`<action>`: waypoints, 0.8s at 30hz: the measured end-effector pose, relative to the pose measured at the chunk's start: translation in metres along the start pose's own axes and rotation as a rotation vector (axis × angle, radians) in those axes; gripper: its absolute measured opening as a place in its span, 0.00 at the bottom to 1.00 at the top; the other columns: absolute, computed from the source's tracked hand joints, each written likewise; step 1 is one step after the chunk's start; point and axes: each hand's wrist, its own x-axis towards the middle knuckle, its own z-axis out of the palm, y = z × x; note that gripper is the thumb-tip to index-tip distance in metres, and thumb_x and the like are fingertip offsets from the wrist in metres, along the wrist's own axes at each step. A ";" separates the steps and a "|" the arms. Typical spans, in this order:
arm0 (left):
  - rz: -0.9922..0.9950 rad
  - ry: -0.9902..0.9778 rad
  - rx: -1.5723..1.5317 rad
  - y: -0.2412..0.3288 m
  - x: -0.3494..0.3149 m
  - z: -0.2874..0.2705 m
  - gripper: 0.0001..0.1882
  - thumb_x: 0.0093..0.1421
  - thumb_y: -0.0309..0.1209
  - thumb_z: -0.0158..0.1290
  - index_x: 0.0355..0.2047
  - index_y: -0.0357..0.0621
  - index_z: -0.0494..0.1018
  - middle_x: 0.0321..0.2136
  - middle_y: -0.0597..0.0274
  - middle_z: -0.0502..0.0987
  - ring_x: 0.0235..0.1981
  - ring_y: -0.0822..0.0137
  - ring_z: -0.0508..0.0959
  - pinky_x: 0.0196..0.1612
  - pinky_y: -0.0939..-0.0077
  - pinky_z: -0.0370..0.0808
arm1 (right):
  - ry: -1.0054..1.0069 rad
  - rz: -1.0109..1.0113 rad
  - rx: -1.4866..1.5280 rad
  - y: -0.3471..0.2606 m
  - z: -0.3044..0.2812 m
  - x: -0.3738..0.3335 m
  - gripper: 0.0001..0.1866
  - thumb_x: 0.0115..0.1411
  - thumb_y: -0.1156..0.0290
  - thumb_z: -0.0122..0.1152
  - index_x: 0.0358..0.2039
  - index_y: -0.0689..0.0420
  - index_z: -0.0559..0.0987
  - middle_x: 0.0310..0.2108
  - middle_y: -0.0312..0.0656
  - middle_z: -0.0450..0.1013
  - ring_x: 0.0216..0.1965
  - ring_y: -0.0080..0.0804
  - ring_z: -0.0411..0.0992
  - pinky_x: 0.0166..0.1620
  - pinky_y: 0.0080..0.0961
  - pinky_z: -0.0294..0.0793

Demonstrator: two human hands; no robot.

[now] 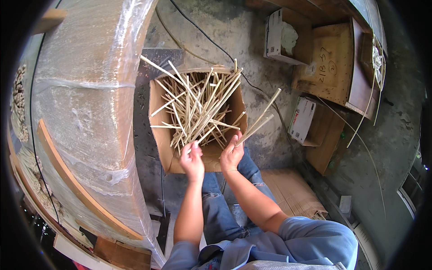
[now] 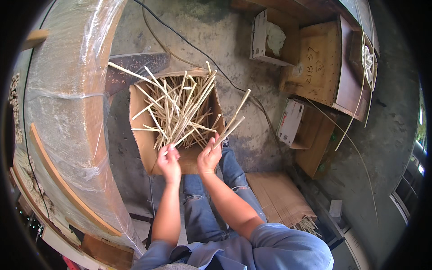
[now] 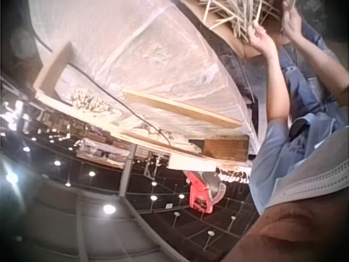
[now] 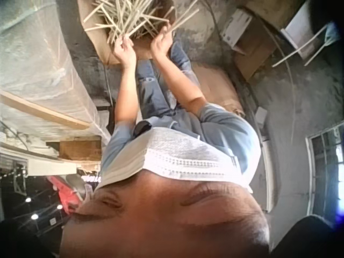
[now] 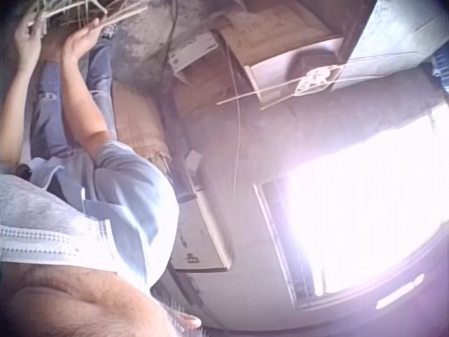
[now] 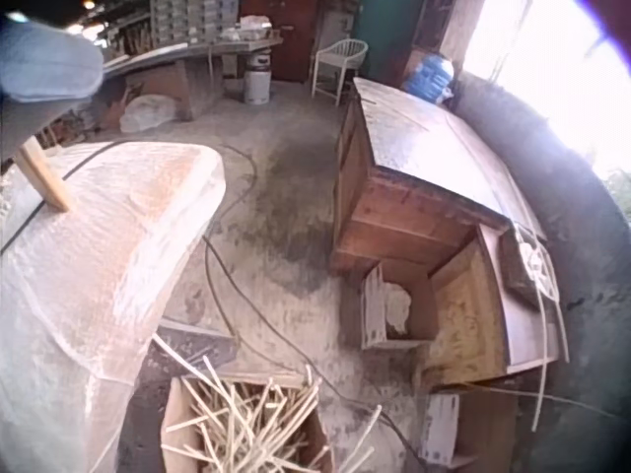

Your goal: The person gathers bundles of thin bamboo sticks from a cardboard box and a workbench, aligns them by hand, and places them into neat stacks. The person repeatedly moves between the box and the bench to continue sorting the sticks.

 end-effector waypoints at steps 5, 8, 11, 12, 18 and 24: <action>0.559 -0.028 0.411 0.072 0.017 -0.027 0.12 0.68 0.31 0.54 0.29 0.36 0.72 0.20 0.59 0.71 0.20 0.69 0.72 0.23 0.73 0.67 | -0.400 0.642 0.029 -0.005 0.005 0.025 0.23 0.74 0.63 0.42 0.59 0.69 0.70 0.53 0.57 0.74 0.56 0.41 0.72 0.58 0.29 0.67; 0.679 -0.132 0.509 0.093 0.040 -0.014 0.10 0.66 0.29 0.54 0.28 0.36 0.72 0.20 0.54 0.69 0.19 0.58 0.72 0.24 0.67 0.66 | -0.327 0.271 0.345 -0.008 0.033 0.031 0.25 0.75 0.61 0.41 0.62 0.67 0.67 0.58 0.54 0.71 0.61 0.40 0.67 0.63 0.30 0.62; 0.472 -0.187 0.427 0.092 0.053 0.002 0.08 0.66 0.30 0.56 0.39 0.38 0.73 0.24 0.56 0.73 0.22 0.59 0.74 0.28 0.66 0.71 | -0.586 0.120 0.564 -0.012 0.037 0.025 0.27 0.75 0.61 0.39 0.68 0.64 0.60 0.59 0.57 0.69 0.61 0.44 0.68 0.63 0.33 0.64; 0.333 -0.245 0.359 0.091 0.059 0.005 0.19 0.64 0.33 0.59 0.51 0.37 0.70 0.29 0.59 0.74 0.28 0.66 0.74 0.32 0.72 0.73 | -0.600 0.060 0.532 -0.012 0.036 0.027 0.28 0.75 0.61 0.41 0.69 0.63 0.57 0.58 0.56 0.70 0.61 0.43 0.68 0.63 0.33 0.64; -0.060 0.087 0.399 0.018 0.046 -0.024 0.35 0.56 0.39 0.68 0.56 0.33 0.66 0.40 0.55 0.74 0.41 0.64 0.75 0.44 0.70 0.77 | -0.658 0.329 0.529 0.029 0.012 0.017 0.25 0.73 0.66 0.47 0.66 0.64 0.61 0.58 0.51 0.70 0.61 0.39 0.67 0.64 0.28 0.61; -0.097 -0.177 0.254 -0.042 0.093 -0.060 0.58 0.50 0.42 0.71 0.71 0.37 0.46 0.69 0.37 0.54 0.71 0.47 0.55 0.71 0.57 0.53 | -0.837 0.469 0.466 0.009 0.024 0.021 0.41 0.53 0.58 0.75 0.61 0.65 0.67 0.55 0.48 0.74 0.56 0.37 0.72 0.60 0.32 0.70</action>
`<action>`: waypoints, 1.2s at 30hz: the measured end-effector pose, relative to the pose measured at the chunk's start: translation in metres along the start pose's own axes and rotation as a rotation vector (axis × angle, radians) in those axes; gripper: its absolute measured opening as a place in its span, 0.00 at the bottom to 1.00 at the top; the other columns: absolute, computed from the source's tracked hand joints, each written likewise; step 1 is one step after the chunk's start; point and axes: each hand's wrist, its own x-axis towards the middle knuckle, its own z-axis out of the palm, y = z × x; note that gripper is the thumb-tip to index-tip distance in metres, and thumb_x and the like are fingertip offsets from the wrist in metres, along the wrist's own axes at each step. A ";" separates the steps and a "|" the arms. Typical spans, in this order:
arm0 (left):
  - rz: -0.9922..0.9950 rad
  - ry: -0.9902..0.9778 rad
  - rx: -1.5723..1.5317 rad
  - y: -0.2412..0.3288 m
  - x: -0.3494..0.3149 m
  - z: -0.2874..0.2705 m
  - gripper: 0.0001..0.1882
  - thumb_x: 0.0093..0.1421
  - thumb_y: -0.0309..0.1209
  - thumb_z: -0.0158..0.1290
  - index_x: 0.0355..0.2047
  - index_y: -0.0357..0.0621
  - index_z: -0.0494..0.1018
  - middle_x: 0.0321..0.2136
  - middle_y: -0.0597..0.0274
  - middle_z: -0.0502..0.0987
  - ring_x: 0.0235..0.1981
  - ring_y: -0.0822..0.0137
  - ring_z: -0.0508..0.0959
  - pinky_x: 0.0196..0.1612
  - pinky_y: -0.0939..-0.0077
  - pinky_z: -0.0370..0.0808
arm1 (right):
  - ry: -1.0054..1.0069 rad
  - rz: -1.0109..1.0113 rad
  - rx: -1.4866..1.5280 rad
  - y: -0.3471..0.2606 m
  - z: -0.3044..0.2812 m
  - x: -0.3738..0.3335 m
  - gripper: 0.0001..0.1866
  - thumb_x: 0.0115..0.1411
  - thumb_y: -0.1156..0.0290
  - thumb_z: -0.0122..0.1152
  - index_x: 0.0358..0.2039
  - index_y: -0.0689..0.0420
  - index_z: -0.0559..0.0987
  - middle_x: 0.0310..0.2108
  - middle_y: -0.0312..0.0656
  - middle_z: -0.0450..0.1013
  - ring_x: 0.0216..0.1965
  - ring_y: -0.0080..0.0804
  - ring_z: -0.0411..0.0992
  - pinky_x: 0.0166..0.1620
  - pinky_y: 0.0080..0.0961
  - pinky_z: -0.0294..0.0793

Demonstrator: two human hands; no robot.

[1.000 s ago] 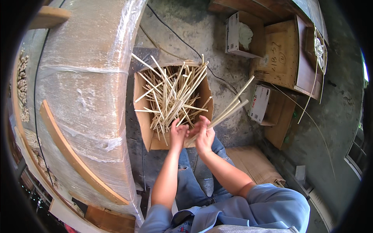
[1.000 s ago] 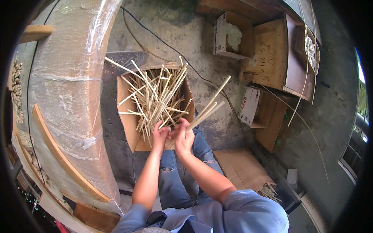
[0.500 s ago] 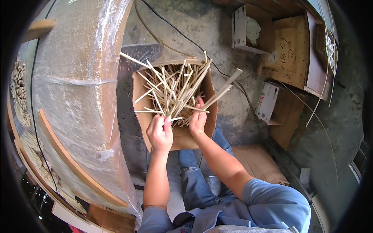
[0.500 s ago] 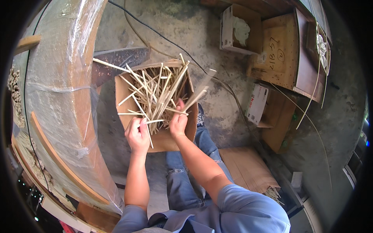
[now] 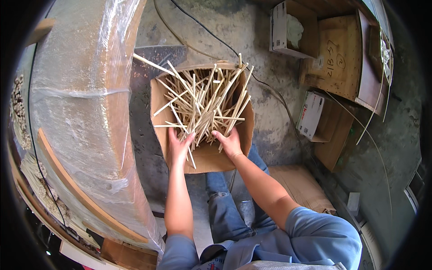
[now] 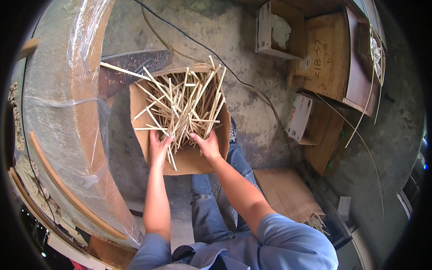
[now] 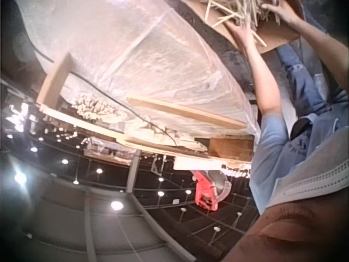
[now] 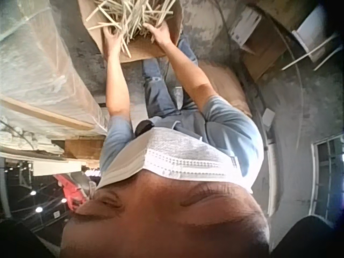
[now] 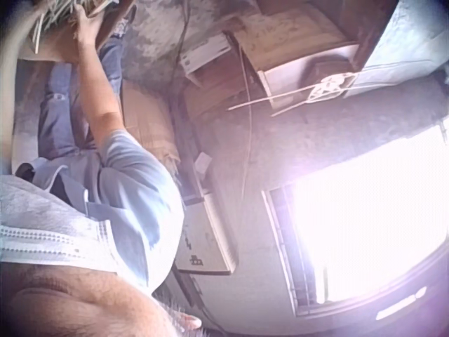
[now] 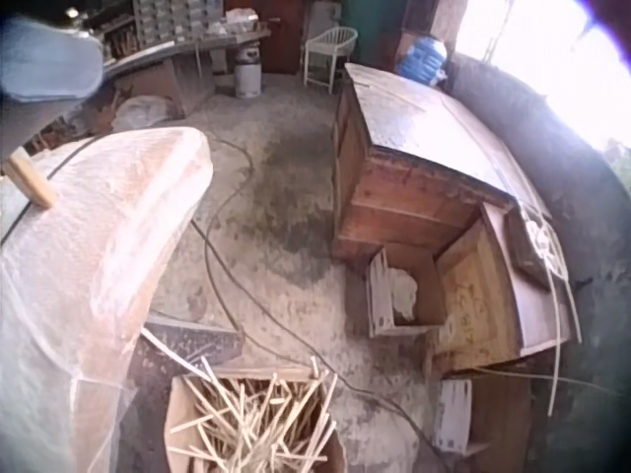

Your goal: The person gathers bundles of thin bamboo sticks from a cardboard box and a workbench, aligns them by hand, and places them into neat stacks. The person repeatedly moves between the box and the bench to continue sorting the sticks.

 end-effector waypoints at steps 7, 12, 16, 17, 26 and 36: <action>0.285 -0.160 0.087 0.032 0.044 0.039 0.62 0.38 0.56 0.75 0.67 0.41 0.56 0.61 0.44 0.67 0.63 0.51 0.67 0.67 0.58 0.61 | -0.072 0.029 -0.221 0.010 0.014 0.029 0.37 0.47 0.57 0.79 0.52 0.66 0.76 0.49 0.49 0.78 0.50 0.37 0.76 0.55 0.33 0.74; 0.154 -0.237 -0.259 0.039 0.041 0.044 0.55 0.42 0.45 0.76 0.64 0.39 0.58 0.58 0.52 0.70 0.59 0.59 0.71 0.62 0.63 0.68 | -0.023 -0.461 -0.492 0.003 0.020 0.039 0.52 0.38 0.47 0.82 0.60 0.59 0.69 0.54 0.56 0.69 0.58 0.56 0.65 0.62 0.44 0.65; 0.195 -0.222 -0.347 0.044 -0.007 0.038 0.46 0.48 0.39 0.74 0.61 0.39 0.60 0.53 0.57 0.73 0.54 0.62 0.74 0.60 0.65 0.70 | -0.189 -0.252 -0.129 -0.010 0.033 -0.001 0.41 0.48 0.58 0.76 0.60 0.60 0.69 0.57 0.49 0.69 0.57 0.46 0.69 0.61 0.38 0.68; 0.199 -0.223 -0.403 0.047 -0.018 0.039 0.46 0.48 0.38 0.74 0.61 0.39 0.60 0.52 0.57 0.73 0.54 0.63 0.74 0.60 0.65 0.70 | -0.204 -0.324 -0.167 -0.013 0.030 -0.007 0.43 0.48 0.57 0.77 0.60 0.62 0.66 0.56 0.46 0.68 0.54 0.39 0.70 0.59 0.34 0.69; 0.397 -0.107 -0.624 0.127 -0.098 0.050 0.45 0.51 0.41 0.72 0.61 0.38 0.58 0.51 0.57 0.67 0.52 0.63 0.72 0.57 0.67 0.71 | -0.135 -0.415 -0.057 -0.081 0.008 -0.056 0.49 0.41 0.56 0.82 0.59 0.61 0.65 0.55 0.48 0.67 0.58 0.38 0.66 0.60 0.39 0.66; 0.372 -0.260 -0.464 0.108 -0.047 0.062 0.47 0.59 0.46 0.64 0.67 0.37 0.49 0.61 0.52 0.63 0.62 0.57 0.67 0.65 0.60 0.64 | -0.404 -0.510 -0.444 -0.061 -0.003 0.008 0.39 0.46 0.53 0.77 0.56 0.58 0.76 0.61 0.50 0.67 0.63 0.42 0.64 0.67 0.37 0.61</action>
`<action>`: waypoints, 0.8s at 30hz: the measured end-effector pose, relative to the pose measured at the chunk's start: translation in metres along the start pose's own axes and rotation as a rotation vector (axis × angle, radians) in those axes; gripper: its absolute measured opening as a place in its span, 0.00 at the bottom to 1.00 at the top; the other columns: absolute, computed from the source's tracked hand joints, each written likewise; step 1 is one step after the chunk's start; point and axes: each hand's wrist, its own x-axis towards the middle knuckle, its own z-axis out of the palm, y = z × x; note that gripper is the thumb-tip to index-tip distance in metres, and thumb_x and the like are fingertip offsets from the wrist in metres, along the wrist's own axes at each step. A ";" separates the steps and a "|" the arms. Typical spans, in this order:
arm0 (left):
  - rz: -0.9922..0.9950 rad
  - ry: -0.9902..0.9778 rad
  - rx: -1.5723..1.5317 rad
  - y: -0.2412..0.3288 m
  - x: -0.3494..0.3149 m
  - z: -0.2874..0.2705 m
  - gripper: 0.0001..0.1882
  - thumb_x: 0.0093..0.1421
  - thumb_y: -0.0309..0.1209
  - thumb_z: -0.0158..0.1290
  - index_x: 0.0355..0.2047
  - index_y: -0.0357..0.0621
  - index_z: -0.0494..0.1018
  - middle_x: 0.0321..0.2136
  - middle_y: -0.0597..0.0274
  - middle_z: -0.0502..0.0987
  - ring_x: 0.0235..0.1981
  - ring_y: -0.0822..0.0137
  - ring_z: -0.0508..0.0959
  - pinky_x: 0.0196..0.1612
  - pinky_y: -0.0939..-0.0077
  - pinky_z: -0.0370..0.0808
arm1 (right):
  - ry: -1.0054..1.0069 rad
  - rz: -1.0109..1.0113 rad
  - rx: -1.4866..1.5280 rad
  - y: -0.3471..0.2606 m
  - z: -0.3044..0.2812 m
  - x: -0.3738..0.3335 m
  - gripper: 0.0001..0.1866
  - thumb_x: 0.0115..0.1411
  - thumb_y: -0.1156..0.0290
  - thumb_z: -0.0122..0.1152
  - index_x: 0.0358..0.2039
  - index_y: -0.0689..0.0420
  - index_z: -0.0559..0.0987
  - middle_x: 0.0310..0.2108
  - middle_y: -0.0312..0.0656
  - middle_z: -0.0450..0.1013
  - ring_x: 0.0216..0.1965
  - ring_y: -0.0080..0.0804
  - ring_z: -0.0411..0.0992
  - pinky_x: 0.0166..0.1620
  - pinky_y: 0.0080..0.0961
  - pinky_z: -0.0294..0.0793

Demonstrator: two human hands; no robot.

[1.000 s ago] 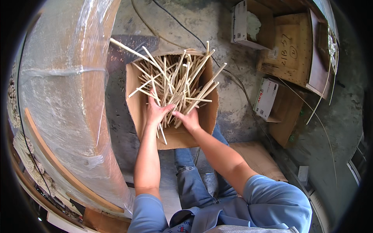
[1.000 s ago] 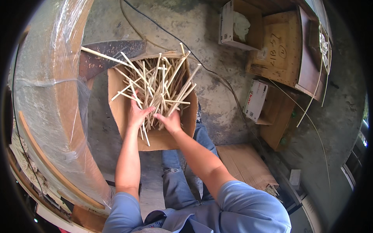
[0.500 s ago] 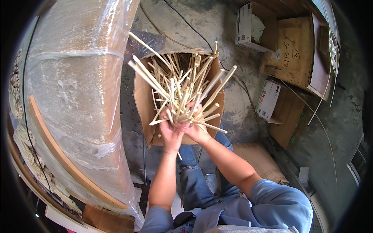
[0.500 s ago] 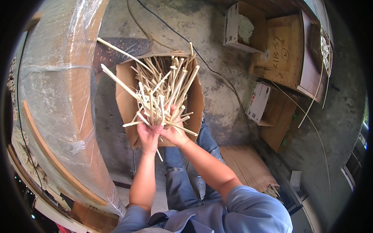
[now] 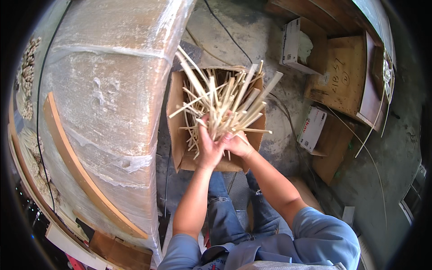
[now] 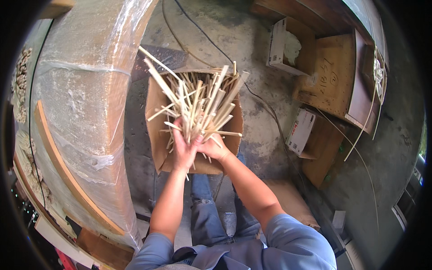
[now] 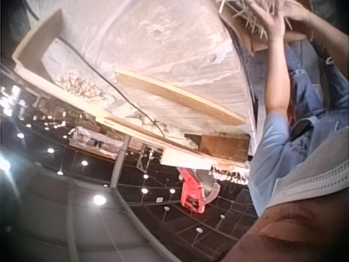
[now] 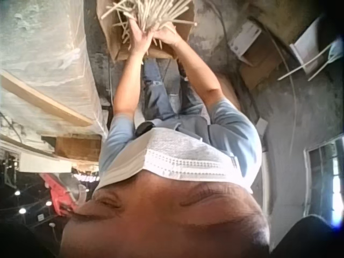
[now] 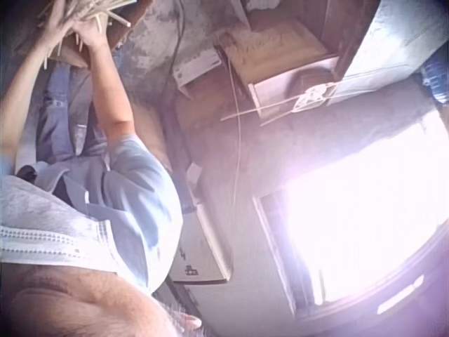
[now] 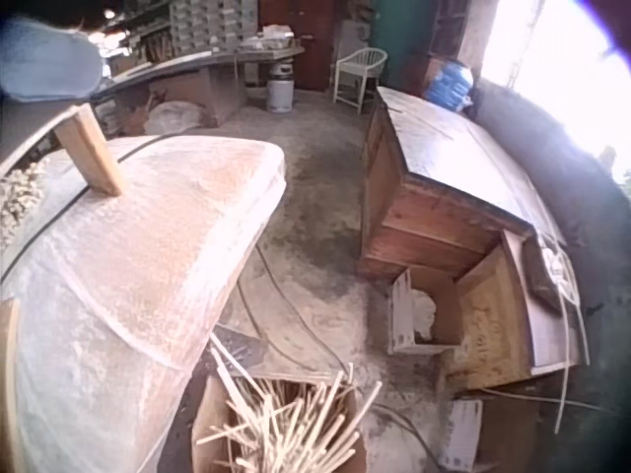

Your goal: The person gathers bundles of thin bamboo sticks from a cardboard box and a workbench, aligns them by hand, and places them into neat stacks. The person repeatedly moves between the box and the bench to continue sorting the sticks.

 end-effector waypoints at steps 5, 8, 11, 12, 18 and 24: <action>0.290 -0.216 0.569 0.040 -0.013 0.012 0.53 0.57 0.65 0.55 0.69 0.38 0.52 0.64 0.44 0.62 0.68 0.45 0.59 0.70 0.50 0.55 | 0.071 0.204 0.793 -0.025 -0.009 -0.035 0.54 0.44 0.66 0.80 0.68 0.51 0.56 0.63 0.43 0.64 0.61 0.43 0.67 0.63 0.42 0.70; 0.286 -0.285 0.556 0.054 -0.014 0.027 0.55 0.56 0.67 0.53 0.69 0.37 0.51 0.64 0.42 0.60 0.69 0.39 0.55 0.71 0.48 0.49 | 0.283 0.166 0.613 -0.017 -0.017 -0.045 0.50 0.43 0.66 0.79 0.65 0.56 0.60 0.56 0.44 0.70 0.54 0.37 0.72 0.58 0.37 0.74; 0.282 -0.284 0.467 0.061 -0.024 0.042 0.59 0.57 0.64 0.56 0.72 0.34 0.43 0.68 0.39 0.55 0.70 0.39 0.52 0.71 0.46 0.47 | 0.427 0.204 0.727 -0.041 -0.026 -0.048 0.39 0.47 0.62 0.78 0.57 0.59 0.70 0.52 0.43 0.72 0.53 0.39 0.73 0.56 0.37 0.75; 0.340 -0.284 0.524 0.063 -0.030 0.049 0.60 0.58 0.62 0.56 0.72 0.35 0.38 0.69 0.38 0.51 0.70 0.37 0.50 0.71 0.46 0.47 | 0.426 0.115 0.719 -0.046 -0.027 -0.044 0.38 0.48 0.61 0.77 0.57 0.61 0.70 0.52 0.44 0.72 0.53 0.40 0.73 0.56 0.38 0.74; 0.350 -0.224 0.419 0.087 -0.044 0.074 0.56 0.60 0.57 0.55 0.71 0.30 0.39 0.69 0.34 0.51 0.68 0.34 0.55 0.68 0.36 0.46 | 0.468 -0.117 0.653 -0.077 -0.039 -0.052 0.36 0.53 0.63 0.74 0.58 0.61 0.67 0.46 0.46 0.73 0.53 0.43 0.72 0.57 0.47 0.71; 0.336 -0.168 0.338 0.097 -0.045 0.076 0.49 0.61 0.47 0.60 0.70 0.31 0.48 0.64 0.35 0.60 0.65 0.35 0.61 0.67 0.37 0.51 | 0.430 -0.017 0.667 -0.078 -0.044 -0.069 0.43 0.51 0.65 0.75 0.63 0.56 0.61 0.46 0.46 0.72 0.51 0.47 0.71 0.54 0.49 0.73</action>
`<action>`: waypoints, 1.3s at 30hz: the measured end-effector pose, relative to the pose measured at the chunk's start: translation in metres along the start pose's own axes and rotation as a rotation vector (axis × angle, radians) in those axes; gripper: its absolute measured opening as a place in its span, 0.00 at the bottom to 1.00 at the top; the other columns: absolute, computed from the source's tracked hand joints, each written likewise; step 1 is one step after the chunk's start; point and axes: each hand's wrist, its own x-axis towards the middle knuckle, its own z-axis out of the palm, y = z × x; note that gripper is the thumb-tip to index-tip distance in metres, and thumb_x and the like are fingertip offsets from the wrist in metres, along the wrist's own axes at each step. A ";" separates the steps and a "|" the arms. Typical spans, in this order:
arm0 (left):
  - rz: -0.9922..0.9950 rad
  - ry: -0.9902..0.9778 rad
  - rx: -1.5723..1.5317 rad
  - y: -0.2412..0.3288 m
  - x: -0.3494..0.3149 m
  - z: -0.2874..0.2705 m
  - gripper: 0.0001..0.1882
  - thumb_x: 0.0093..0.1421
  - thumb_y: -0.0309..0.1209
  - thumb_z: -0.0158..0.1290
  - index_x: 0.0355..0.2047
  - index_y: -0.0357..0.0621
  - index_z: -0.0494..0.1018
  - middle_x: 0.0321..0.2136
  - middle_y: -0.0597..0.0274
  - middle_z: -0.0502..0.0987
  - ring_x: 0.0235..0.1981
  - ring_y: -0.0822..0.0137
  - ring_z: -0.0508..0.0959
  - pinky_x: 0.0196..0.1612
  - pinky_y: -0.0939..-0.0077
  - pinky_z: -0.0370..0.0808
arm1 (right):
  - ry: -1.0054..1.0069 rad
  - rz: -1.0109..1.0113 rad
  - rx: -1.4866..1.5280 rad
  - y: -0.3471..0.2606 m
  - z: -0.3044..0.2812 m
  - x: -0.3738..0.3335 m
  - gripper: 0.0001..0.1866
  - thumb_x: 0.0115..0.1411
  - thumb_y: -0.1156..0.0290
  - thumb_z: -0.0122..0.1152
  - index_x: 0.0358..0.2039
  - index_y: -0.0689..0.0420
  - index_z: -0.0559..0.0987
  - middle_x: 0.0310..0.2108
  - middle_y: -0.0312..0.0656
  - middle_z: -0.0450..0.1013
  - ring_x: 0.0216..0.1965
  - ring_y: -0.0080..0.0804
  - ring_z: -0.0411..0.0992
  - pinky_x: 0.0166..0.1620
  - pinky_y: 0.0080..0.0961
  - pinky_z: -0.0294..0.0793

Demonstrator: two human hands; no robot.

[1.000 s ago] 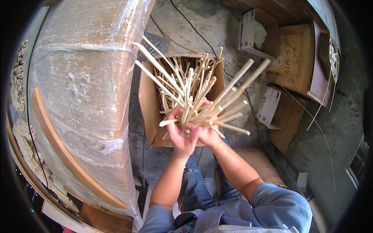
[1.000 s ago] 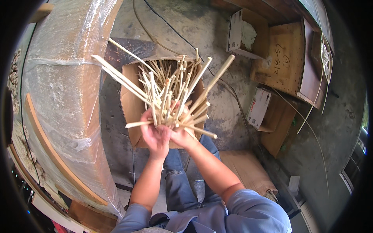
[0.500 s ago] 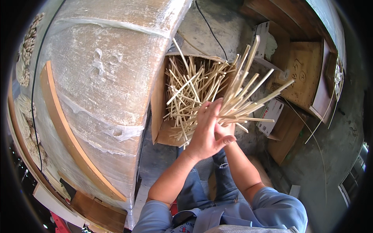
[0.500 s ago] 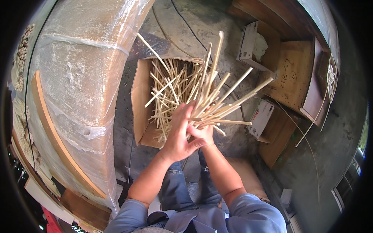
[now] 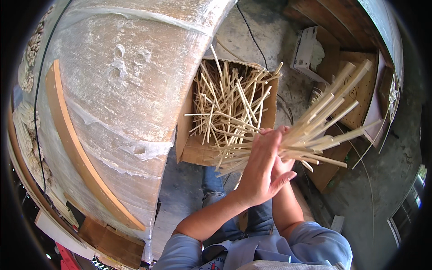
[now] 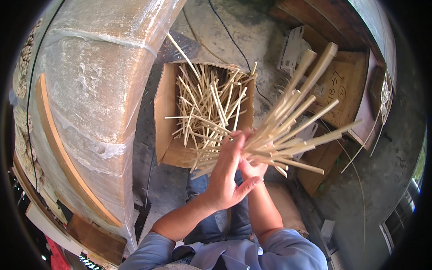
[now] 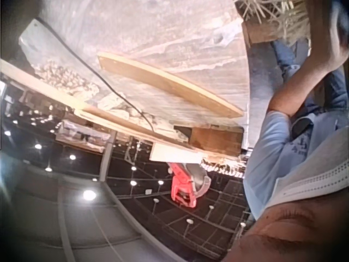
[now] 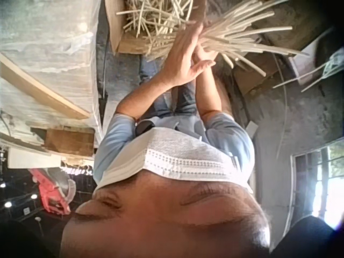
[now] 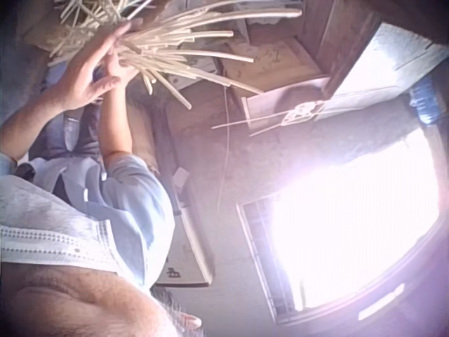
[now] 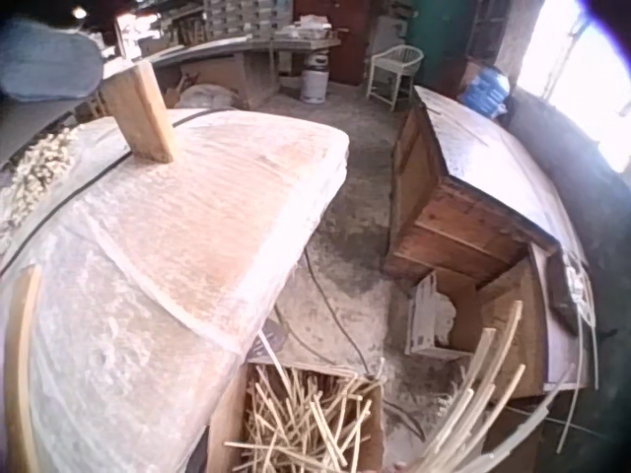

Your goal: The person gathers bundles of thin bamboo sticks from a cardboard box and a workbench, aligns them by hand, and places them into neat stacks. The person repeatedly moves between the box and the bench to continue sorting the sticks.

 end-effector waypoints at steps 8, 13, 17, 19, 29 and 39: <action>-0.133 0.180 0.465 -0.099 -0.002 -0.013 0.47 0.62 0.45 0.60 0.70 0.34 0.48 0.68 0.37 0.55 0.69 0.41 0.54 0.70 0.50 0.53 | 0.003 0.123 -0.324 0.056 0.014 0.043 0.47 0.52 0.68 0.75 0.66 0.63 0.57 0.57 0.50 0.70 0.55 0.39 0.72 0.57 0.36 0.74; -0.299 0.386 0.501 -0.155 -0.026 -0.052 0.45 0.57 0.43 0.66 0.67 0.38 0.55 0.57 0.45 0.66 0.60 0.46 0.65 0.64 0.51 0.61 | 0.158 0.364 -0.832 0.117 -0.015 0.022 0.60 0.46 0.52 0.80 0.68 0.67 0.53 0.66 0.61 0.60 0.66 0.50 0.62 0.66 0.36 0.62; -0.616 0.424 0.405 -0.194 -0.065 -0.065 0.52 0.55 0.55 0.65 0.68 0.36 0.54 0.60 0.41 0.64 0.63 0.45 0.63 0.66 0.51 0.59 | 0.058 0.462 -0.704 0.146 -0.012 0.014 0.62 0.44 0.52 0.81 0.69 0.65 0.51 0.65 0.58 0.61 0.65 0.49 0.63 0.66 0.36 0.62; -0.742 0.410 0.420 -0.212 -0.075 -0.065 0.55 0.54 0.56 0.65 0.69 0.35 0.51 0.62 0.38 0.62 0.65 0.43 0.60 0.67 0.52 0.58 | -0.002 0.418 -0.532 0.157 -0.003 0.031 0.61 0.42 0.53 0.82 0.68 0.64 0.53 0.64 0.56 0.63 0.64 0.47 0.64 0.66 0.36 0.62; -0.459 0.139 -0.094 -0.176 -0.012 -0.059 0.47 0.50 0.47 0.71 0.64 0.38 0.62 0.57 0.53 0.68 0.50 0.60 0.76 0.52 0.66 0.74 | 0.177 0.116 -0.559 0.142 0.005 0.041 0.27 0.57 0.71 0.65 0.54 0.64 0.67 0.45 0.49 0.78 0.49 0.36 0.76 0.52 0.32 0.74; -0.441 0.598 -0.057 -0.187 -0.022 -0.070 0.39 0.64 0.34 0.60 0.69 0.41 0.51 0.62 0.49 0.61 0.59 0.57 0.68 0.59 0.63 0.70 | 0.293 0.157 -0.718 0.132 -0.010 0.017 0.39 0.64 0.62 0.64 0.66 0.71 0.57 0.63 0.67 0.63 0.65 0.52 0.63 0.66 0.39 0.61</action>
